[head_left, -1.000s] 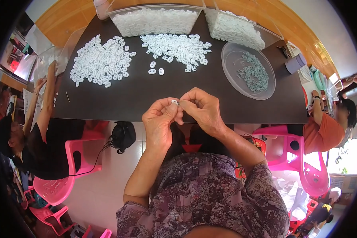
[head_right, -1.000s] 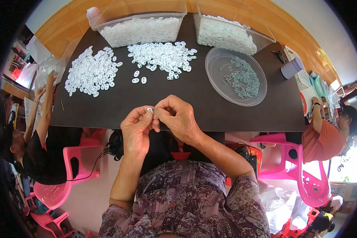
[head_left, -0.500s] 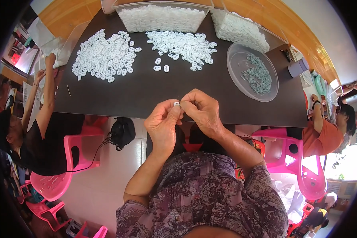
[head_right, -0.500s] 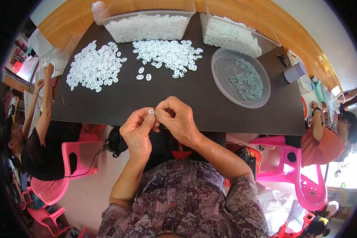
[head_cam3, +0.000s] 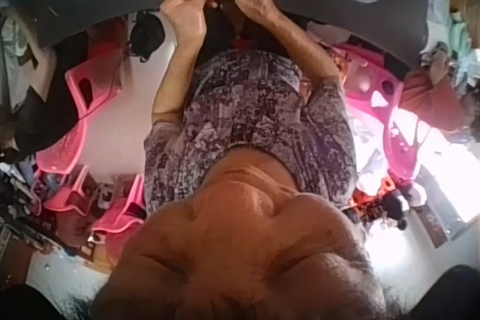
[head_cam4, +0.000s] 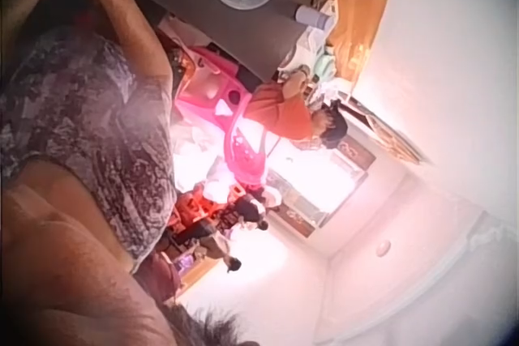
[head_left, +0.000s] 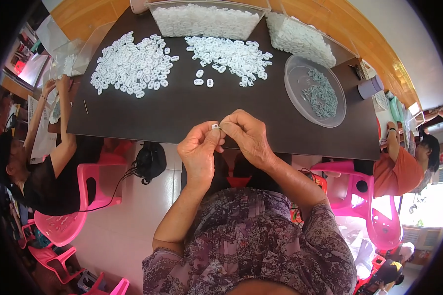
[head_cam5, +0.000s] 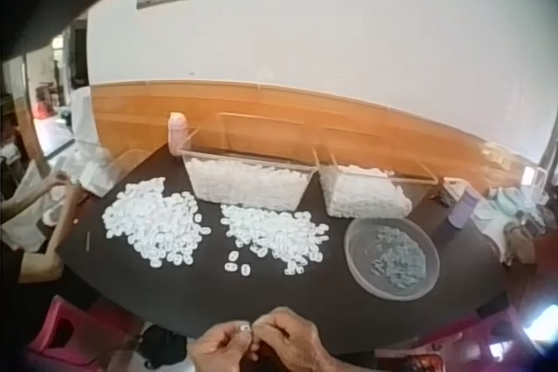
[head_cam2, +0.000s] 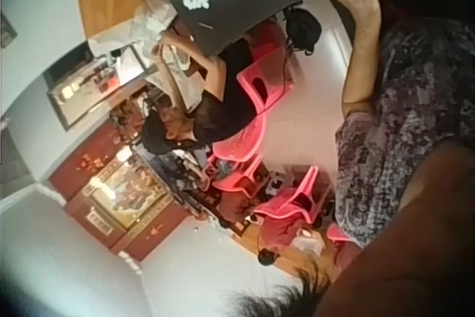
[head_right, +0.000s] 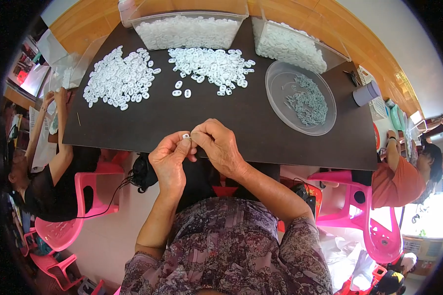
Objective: Assembling small white plastic components by manually inserting small grey parts into them.
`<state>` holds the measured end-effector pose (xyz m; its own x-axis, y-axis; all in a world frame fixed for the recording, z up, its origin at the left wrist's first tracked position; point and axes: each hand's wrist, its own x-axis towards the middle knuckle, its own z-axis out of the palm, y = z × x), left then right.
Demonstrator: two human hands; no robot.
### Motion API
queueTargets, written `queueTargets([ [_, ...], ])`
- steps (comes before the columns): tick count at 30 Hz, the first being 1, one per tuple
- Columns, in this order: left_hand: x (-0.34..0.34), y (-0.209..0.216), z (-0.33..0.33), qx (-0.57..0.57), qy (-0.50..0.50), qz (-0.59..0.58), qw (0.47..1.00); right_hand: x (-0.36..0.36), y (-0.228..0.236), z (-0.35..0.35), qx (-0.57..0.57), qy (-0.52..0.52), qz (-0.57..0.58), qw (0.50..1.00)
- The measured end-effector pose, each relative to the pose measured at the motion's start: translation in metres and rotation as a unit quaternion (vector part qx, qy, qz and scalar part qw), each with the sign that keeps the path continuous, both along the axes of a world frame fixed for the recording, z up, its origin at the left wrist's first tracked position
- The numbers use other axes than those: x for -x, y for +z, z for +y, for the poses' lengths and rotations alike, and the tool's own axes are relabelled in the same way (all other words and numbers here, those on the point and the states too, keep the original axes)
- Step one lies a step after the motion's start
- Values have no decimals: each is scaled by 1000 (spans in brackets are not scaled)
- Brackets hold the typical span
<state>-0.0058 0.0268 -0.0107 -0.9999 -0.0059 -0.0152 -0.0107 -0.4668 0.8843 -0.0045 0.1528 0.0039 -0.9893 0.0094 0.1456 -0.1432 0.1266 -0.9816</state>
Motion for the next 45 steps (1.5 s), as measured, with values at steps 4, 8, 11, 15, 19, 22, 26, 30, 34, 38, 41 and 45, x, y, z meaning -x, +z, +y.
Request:
queueTargets([
  [4,-1,2,-4,-9,-14,-18,1000,0,-3,1,-1,13,7,1000],
  [8,-2,-1,-6,-9,-21,-22,1000,0,2,-3,-4,6,-22,1000],
  [11,-3,-2,-4,12,-8,-16,1000,2,-5,-4,-39,-6,-6,999],
  [15,-1,-3,-5,37,-5,-1,999,6,-13,-6,-115,-19,61,991],
  [19,7,-5,-7,16,-9,8,1000,12,-8,-8,-110,-21,47,993],
  [22,14,-2,-10,-14,-3,4,1000,26,-1,-2,-123,1,84,989],
  [26,21,-6,-13,-11,23,5,1000,69,-3,10,-286,-92,192,934],
  [30,21,-8,-14,-8,26,10,1000,99,-5,10,-422,-80,222,875],
  [34,23,-7,-14,-7,20,12,1000,110,-13,1,-494,-120,194,839],
  [38,24,-7,-15,-10,20,7,1000,115,-16,-4,-465,-109,201,855],
  [41,24,-7,-15,-10,24,18,999,110,-15,-1,-434,-107,218,867],
  [45,22,-3,-14,-35,23,22,999,79,0,6,-299,-37,98,949],
])
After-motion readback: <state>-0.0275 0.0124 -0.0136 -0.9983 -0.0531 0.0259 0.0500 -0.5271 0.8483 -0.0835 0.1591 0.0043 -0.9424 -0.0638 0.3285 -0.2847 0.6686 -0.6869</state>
